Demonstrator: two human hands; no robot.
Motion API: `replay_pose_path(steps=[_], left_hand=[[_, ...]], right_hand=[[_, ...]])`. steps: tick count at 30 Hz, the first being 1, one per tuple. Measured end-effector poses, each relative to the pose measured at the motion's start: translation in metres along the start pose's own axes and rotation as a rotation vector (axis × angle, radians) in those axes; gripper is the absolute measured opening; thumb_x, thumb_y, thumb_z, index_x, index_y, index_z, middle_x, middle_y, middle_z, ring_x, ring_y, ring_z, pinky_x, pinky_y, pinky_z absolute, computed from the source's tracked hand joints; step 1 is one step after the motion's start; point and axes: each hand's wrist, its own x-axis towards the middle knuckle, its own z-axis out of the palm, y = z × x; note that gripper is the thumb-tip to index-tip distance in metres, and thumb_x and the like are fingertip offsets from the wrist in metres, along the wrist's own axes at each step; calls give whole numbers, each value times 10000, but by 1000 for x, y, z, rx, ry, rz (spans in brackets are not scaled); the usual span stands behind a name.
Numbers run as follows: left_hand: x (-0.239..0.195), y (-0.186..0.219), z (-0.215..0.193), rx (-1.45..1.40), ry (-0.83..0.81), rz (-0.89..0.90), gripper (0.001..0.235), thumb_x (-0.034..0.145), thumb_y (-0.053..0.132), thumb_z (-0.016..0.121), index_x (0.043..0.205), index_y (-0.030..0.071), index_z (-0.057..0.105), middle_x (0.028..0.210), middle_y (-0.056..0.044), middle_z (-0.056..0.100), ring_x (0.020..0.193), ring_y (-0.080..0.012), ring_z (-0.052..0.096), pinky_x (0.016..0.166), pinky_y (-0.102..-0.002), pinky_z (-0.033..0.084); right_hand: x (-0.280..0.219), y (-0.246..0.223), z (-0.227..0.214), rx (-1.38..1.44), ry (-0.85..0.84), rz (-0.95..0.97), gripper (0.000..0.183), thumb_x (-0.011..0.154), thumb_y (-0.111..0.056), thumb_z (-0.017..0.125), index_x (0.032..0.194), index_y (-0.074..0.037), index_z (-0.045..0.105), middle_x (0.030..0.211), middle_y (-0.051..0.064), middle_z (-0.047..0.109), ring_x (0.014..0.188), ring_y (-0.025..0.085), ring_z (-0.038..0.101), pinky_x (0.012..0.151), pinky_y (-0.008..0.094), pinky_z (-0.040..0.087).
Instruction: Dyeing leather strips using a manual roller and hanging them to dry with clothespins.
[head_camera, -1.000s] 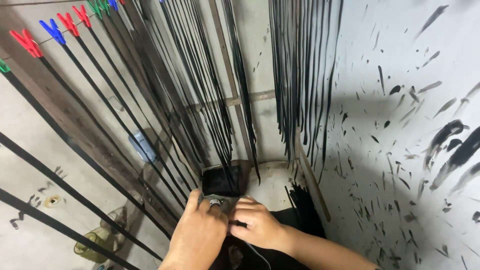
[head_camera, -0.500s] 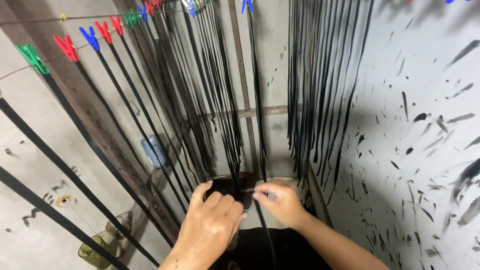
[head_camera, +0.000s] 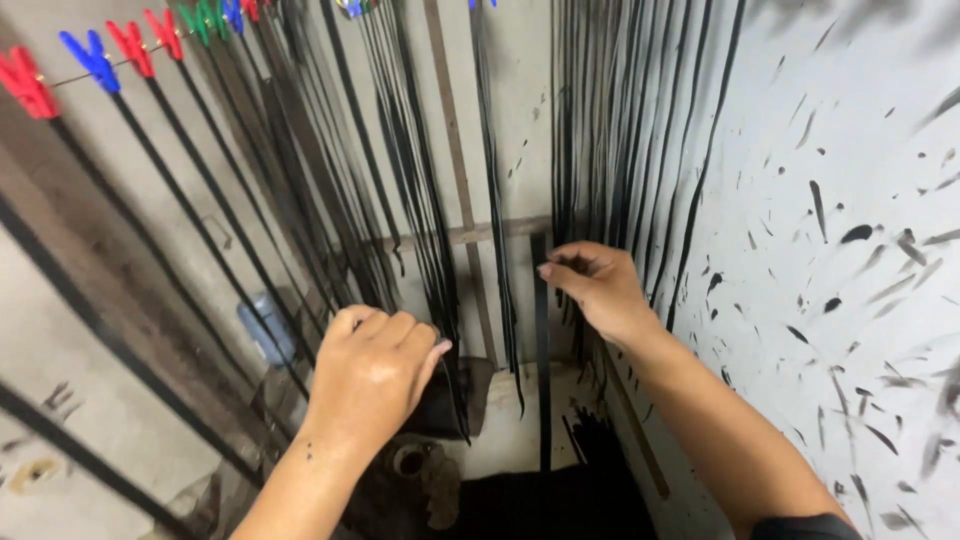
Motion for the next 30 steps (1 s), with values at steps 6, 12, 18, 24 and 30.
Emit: replay_pose_path(steps=[6,12,18,24,30], left_hand=[[32,-52,48,-73,89,-28,286,966,365,678,812,125,693,665,-17,602,660,-194,635,835,-347,490],[87,-81,78,-135,132,-73,225,946,349,717,985,129,735,791,-26,674,790,-221,699,838,-356,497],[145,-99,101,-158,159,-106,260,928,258,744,1131,96,740,877,-54,726,862,-256,731,834,-382,515],[200,-117,126,-95,182,-195,294,907,280,770,1124,86,725,888,-72,712,852,-280,729,773,-419,527],[255,-132,147,-178,168,-438,472,891,393,795,1157,48,614,1020,-107,687,894,-329,701,769,-478,521]], right_hand=[[55,5,-1,55,194,-8,132,881,-26,813,1006,7,786,820,116,739,753,142,627,702,303,573],[101,-1,-7,30,273,-37,193,858,-23,837,1031,23,765,847,133,741,769,159,671,698,292,602],[143,-6,-14,17,310,-108,210,848,5,825,1045,5,754,846,113,745,773,144,707,671,250,589],[184,0,-27,-11,304,-205,154,891,-10,805,1033,-13,747,836,84,759,746,94,701,655,215,580],[235,15,-36,-63,337,-301,128,884,-48,804,1000,-45,752,801,14,708,686,40,605,626,169,505]])
